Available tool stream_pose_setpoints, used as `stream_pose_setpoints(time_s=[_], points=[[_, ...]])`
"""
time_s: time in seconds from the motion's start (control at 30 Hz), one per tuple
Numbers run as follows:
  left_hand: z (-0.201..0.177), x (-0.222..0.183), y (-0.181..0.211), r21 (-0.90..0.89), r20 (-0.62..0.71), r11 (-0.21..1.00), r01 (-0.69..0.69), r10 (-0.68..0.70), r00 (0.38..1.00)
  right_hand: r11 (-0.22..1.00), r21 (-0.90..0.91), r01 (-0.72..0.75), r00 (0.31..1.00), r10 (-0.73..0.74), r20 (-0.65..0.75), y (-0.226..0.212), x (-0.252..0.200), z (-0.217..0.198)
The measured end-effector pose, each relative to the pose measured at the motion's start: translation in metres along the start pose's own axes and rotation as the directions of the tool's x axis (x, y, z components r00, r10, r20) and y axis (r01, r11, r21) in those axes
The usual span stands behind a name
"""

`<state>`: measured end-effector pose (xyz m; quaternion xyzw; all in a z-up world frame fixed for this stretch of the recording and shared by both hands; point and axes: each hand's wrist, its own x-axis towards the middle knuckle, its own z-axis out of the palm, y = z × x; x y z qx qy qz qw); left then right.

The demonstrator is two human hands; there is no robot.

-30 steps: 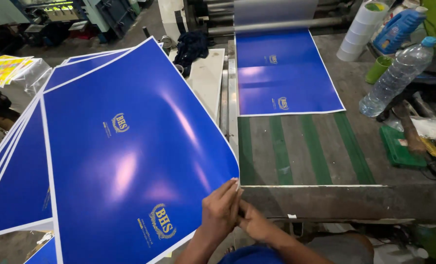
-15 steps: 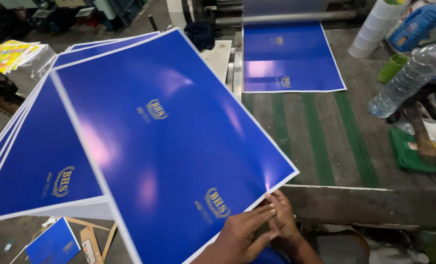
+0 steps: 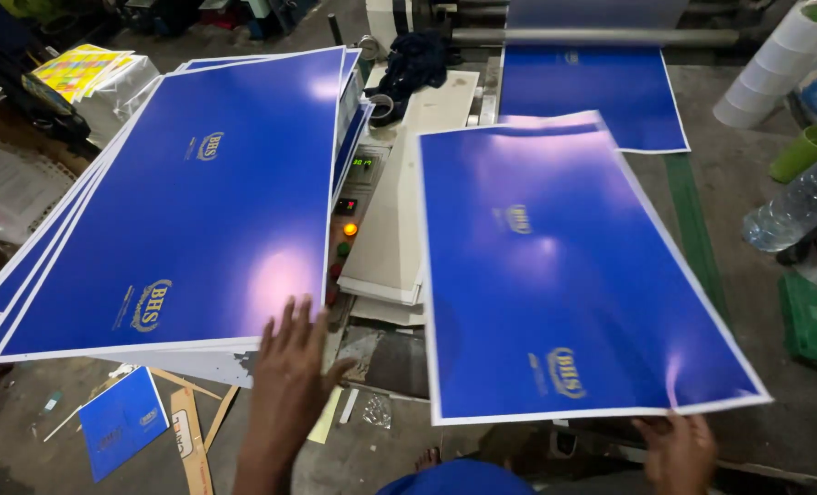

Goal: The person places large printed blue sheets one by one from a stack onto the feeding platform of a machine.

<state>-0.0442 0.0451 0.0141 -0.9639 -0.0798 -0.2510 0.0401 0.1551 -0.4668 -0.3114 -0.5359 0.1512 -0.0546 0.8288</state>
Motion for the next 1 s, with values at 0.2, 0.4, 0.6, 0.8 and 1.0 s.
stream_pose_setpoints(time_s=[0.2,0.4,0.6,0.8,1.0], points=[[-0.006,-0.016,-0.035,0.111,0.207,0.989,0.101,-0.123,0.971,0.987,-0.036,0.158,0.986,-0.160,-0.041,-0.029,-0.002,-0.055],[-0.025,0.002,-0.034,0.099,0.145,0.993,0.067,-0.081,0.986,0.981,-0.156,0.117,0.983,-0.137,-0.125,-0.038,-0.007,-0.048],[-0.011,-0.011,-0.055,0.052,0.038,0.994,0.091,-0.093,0.995,0.997,0.033,0.063,0.995,-0.060,-0.079,0.011,0.053,-0.058],[-0.017,-0.012,-0.063,0.062,-0.022,0.939,0.338,-0.338,0.941,0.962,0.264,0.068,0.997,-0.054,-0.058,0.041,0.096,-0.059],[-0.028,-0.008,-0.070,-0.020,0.007,0.902,0.430,-0.430,0.903,0.962,-0.269,0.053,0.986,-0.094,-0.141,-0.040,0.073,0.049]])
